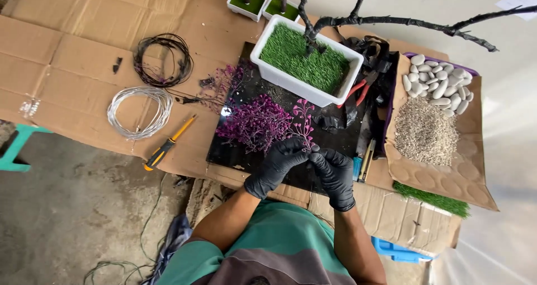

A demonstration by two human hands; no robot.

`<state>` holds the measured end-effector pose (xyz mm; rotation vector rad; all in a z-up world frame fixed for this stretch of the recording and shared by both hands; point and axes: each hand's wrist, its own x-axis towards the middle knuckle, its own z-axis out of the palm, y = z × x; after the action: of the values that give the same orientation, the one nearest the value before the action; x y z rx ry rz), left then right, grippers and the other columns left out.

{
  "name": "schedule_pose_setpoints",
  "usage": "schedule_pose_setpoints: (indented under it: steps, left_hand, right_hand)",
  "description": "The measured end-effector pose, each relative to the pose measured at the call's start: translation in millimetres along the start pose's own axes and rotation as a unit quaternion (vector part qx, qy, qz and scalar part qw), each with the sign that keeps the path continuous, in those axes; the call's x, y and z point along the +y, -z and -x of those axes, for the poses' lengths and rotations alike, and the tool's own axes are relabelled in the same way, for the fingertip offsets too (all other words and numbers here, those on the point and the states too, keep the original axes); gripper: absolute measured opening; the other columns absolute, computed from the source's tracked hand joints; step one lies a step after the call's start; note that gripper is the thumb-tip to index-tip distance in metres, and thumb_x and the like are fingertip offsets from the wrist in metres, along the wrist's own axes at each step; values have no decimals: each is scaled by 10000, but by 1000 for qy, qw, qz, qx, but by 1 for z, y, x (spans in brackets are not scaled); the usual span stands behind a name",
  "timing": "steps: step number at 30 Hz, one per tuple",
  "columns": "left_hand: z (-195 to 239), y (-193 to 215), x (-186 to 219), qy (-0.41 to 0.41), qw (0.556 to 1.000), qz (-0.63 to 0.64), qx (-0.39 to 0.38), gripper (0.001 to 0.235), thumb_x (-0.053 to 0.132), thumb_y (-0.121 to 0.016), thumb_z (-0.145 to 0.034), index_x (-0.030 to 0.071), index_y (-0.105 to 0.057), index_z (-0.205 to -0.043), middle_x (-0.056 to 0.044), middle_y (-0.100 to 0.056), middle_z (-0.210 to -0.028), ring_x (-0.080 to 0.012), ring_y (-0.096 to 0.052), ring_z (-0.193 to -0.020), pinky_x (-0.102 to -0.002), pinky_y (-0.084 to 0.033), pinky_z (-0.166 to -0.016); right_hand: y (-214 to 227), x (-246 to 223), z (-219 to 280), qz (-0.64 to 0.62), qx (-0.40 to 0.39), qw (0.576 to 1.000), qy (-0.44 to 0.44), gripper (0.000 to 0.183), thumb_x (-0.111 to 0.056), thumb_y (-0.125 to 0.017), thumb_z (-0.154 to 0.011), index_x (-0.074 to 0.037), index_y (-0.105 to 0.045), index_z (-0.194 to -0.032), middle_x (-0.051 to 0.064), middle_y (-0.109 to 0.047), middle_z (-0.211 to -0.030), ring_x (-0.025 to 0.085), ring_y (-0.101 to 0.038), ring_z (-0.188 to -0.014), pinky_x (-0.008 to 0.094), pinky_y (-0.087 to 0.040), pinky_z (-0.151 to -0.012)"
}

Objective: The person assembles artificial purple flowers onto a black branch structure. They repeatedly pick up small flower pieces from a pile on the table and attach them to the branch, shaping the arrangement with gloved hands. The workspace includes other craft supplies like stones and wires.

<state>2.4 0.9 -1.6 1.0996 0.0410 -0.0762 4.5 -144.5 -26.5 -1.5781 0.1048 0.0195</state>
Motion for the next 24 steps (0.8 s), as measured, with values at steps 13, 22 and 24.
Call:
schedule_pose_setpoints:
  steps: [13,22,24]
  left_hand:
    - [-19,9,-61,81,959,270,34,120,-10,-736,-937,11,-772,-1050,-107,-768,-954,-218,-727,-885,-357,-578,-946]
    - [-19,-5,-51,78,968,236,20,32,-30,-717,-948,-45,-745,-944,-175,-728,-848,-234,-707,-792,-342,-610,-823]
    - [-16,-12,-44,101,968,228,38,35,-62,-732,-916,-69,-749,-946,-204,-728,-844,-259,-708,-787,-363,-620,-832]
  right_hand:
    - [3,-5,6,-28,75,988,134,89,-5,-804,-887,41,-737,-924,174,-747,-856,222,-737,-844,372,-593,-795]
    - [1,-18,10,28,114,970,211,162,43,-875,-791,15,-737,-872,149,-728,-875,272,-734,-874,386,-587,-823]
    - [-1,-4,8,10,133,972,193,169,36,-881,-788,19,-725,-850,152,-724,-851,260,-731,-863,378,-581,-819]
